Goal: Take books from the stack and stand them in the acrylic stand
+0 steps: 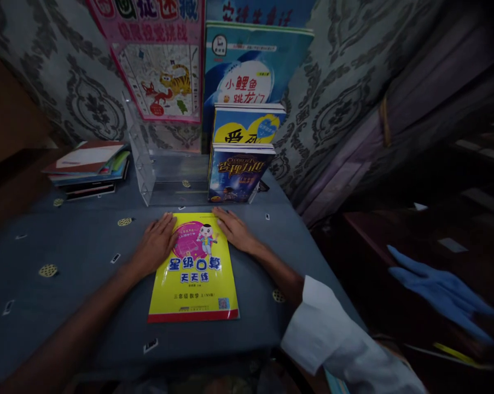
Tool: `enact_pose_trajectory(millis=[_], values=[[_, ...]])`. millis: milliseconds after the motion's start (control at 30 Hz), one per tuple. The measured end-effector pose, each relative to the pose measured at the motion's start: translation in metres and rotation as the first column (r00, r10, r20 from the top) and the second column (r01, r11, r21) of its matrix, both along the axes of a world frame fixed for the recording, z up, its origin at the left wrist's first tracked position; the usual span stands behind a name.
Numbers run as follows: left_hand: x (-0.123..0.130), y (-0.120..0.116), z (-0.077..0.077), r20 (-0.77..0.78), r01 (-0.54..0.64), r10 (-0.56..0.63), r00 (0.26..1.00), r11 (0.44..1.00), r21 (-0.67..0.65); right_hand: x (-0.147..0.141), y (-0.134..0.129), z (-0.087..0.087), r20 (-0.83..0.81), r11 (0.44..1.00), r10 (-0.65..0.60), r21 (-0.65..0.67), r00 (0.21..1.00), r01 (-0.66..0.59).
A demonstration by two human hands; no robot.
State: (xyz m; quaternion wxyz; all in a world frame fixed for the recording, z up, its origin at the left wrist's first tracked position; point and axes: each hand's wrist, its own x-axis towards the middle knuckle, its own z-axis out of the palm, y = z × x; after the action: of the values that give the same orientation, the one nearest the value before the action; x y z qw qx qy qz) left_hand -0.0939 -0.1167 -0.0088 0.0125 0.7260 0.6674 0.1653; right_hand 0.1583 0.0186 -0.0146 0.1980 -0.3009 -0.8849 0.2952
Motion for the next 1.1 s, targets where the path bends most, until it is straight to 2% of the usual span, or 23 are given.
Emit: enact_pose_trajectory(millis=[133,300,500,633,833,967,1100], values=[[0.000,0.003,-0.002,-0.039,0.031,-0.032,0.999,0.999,-0.037,0.004,0.011,-0.002,-0.109,0.997,-0.003,-0.076,0.994,-0.005],[0.010,0.018,0.000,-0.083,0.144,-0.157,0.984,0.979,-0.148,0.004,0.012,0.005,-0.182,0.989,0.007,-0.146,0.983,-0.034],[0.036,0.043,0.013,-0.069,0.340,-0.365,0.928,0.909,-0.242,0.003,0.012,0.009,-0.188,0.983,0.014,-0.176,0.982,-0.048],[0.055,0.045,0.023,-0.006,0.456,-0.475,0.880,0.849,-0.268,0.001,0.013,0.010,-0.184,0.985,0.025,-0.163,0.983,-0.056],[0.078,0.024,0.032,0.030,0.600,-0.614,0.789,0.759,-0.253,0.001,0.014,0.008,-0.104,0.993,0.056,-0.094,0.993,-0.065],[0.087,-0.002,0.036,-0.028,0.647,-0.684,0.729,0.702,-0.297,-0.001,0.013,0.004,0.013,0.997,0.070,-0.030,0.997,-0.069],[0.096,-0.032,0.039,-0.061,0.700,-0.741,0.668,0.654,-0.287,-0.003,0.009,0.003,0.088,0.998,0.061,0.011,0.994,-0.062]])
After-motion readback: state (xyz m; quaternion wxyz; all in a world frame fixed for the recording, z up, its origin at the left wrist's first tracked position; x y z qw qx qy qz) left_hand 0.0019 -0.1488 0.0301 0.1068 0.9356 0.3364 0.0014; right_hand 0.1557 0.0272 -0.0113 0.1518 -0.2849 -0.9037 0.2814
